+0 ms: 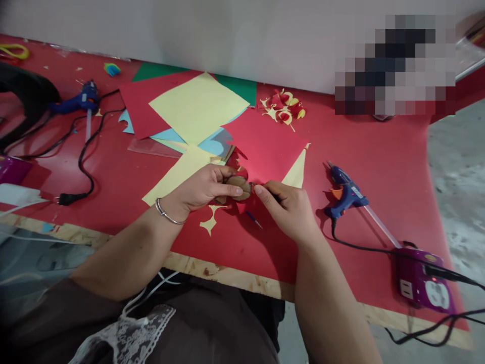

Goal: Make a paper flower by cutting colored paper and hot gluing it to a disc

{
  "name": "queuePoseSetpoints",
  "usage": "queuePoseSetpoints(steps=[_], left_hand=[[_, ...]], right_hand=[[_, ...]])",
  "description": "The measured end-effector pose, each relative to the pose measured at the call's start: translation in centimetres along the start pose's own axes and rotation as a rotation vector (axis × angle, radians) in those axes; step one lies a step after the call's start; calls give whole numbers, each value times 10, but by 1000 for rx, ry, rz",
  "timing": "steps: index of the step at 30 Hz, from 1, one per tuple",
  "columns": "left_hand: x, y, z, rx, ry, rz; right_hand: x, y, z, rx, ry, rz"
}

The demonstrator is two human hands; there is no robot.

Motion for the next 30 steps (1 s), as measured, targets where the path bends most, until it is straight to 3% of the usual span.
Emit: queuePoseSetpoints(steps=[30], left_hand=[[-3, 6, 7, 64, -110, -79]], right_hand=[[1, 0, -8, 59, 3, -52]])
Point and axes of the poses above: each hand's wrist, its own y-axis away from the middle knuckle, its own x-axis out of the back of the hand, z = x × y, the point moved 2 cm from there along -y, towards the middle knuckle, and after that the axes turned 13 degrees about y, right-handed, at the moved point
